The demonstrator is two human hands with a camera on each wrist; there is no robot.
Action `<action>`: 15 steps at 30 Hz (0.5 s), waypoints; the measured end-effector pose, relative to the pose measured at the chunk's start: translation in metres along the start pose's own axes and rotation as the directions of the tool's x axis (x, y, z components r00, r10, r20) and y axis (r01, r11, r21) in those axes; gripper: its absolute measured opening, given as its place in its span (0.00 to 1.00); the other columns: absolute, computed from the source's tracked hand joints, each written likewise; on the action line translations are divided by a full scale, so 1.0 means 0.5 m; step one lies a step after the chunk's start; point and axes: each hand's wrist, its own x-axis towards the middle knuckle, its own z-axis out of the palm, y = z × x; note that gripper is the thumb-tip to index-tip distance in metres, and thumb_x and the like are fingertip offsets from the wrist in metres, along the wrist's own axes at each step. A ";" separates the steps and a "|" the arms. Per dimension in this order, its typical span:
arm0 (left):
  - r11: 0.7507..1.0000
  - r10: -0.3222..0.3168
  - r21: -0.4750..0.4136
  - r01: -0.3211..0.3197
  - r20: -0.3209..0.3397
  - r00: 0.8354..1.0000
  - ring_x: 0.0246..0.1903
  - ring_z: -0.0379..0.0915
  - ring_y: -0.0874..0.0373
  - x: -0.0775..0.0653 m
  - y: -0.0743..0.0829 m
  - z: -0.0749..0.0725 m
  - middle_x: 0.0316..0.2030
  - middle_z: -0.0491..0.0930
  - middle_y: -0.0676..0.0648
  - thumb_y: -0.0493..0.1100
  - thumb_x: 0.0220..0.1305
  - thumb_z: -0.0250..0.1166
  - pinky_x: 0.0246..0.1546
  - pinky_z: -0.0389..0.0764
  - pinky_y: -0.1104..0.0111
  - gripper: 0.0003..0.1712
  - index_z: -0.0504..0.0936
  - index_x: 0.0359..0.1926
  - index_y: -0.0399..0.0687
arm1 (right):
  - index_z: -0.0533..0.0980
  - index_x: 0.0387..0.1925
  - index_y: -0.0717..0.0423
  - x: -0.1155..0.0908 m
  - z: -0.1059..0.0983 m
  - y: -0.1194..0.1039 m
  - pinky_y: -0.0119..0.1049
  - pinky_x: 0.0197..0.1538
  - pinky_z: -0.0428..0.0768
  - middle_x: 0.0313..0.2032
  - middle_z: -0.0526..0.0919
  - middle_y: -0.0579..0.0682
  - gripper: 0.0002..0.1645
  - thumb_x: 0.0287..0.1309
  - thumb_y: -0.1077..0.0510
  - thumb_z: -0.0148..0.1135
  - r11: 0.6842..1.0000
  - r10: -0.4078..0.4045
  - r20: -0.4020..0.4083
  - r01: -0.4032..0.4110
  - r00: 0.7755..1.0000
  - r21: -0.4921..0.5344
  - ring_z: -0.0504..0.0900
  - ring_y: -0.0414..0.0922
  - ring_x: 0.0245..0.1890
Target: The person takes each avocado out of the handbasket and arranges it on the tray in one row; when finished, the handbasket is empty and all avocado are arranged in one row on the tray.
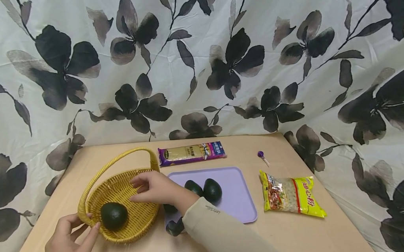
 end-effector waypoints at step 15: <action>1.000 -0.011 0.010 0.011 0.003 1.000 0.47 0.83 0.43 -0.001 0.002 0.000 0.46 0.79 0.39 0.34 0.53 0.80 0.40 0.71 1.00 0.31 0.72 0.53 0.36 | 0.80 0.61 0.43 0.046 0.077 -0.038 0.16 0.45 0.83 0.54 0.85 0.38 0.30 0.56 0.48 0.77 0.986 0.051 0.083 -0.037 0.995 -0.160 0.84 0.33 0.50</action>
